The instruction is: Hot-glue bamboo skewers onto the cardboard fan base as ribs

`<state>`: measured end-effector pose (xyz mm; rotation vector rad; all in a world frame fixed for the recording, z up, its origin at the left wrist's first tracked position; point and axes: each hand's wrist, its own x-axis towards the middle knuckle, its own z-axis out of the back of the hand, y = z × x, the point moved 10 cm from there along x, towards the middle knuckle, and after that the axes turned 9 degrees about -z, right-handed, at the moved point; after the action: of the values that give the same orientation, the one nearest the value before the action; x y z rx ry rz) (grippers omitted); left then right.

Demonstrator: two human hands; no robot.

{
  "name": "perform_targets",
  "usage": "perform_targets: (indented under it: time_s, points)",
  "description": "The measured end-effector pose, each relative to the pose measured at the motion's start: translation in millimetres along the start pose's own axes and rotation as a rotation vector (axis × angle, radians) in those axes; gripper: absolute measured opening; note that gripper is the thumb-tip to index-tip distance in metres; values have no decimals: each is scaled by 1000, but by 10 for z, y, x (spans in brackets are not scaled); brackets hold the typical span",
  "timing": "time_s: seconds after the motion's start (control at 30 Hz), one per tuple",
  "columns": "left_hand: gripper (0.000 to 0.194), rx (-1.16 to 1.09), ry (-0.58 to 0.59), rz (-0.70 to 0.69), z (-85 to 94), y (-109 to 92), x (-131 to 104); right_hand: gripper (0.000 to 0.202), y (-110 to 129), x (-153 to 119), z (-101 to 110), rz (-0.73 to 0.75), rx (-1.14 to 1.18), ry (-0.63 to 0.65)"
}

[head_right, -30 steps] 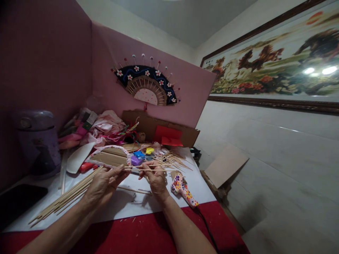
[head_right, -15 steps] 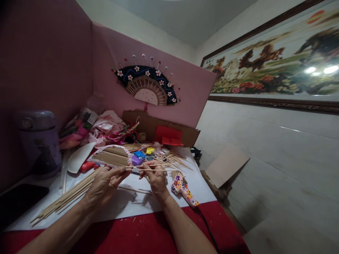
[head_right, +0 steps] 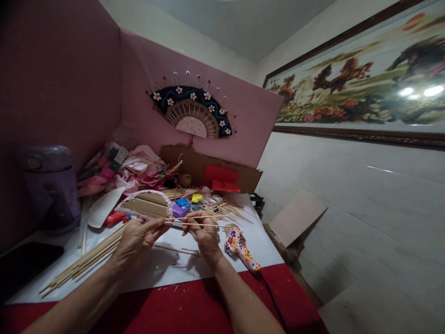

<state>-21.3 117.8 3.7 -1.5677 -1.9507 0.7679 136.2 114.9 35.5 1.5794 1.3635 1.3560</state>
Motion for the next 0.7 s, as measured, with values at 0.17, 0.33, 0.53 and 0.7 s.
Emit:
perform_targets:
  time_s: [0.17,0.33,0.53,0.7]
  points:
    - [17,-27,12,-15,-21,-41,4,20,-108,-19,-22,-59,-29,20]
    - [18,-46,21,-28,-37,-76,1,29,-209,-28,-110,-66,-28,77]
    - [17,-53,22,-46,-27,-85,-7,32,-143,-27,-77,-11,26,9]
    - [17,-55,38,-41,-33,-54,5,27,-115,-29,-86,-11,46,5]
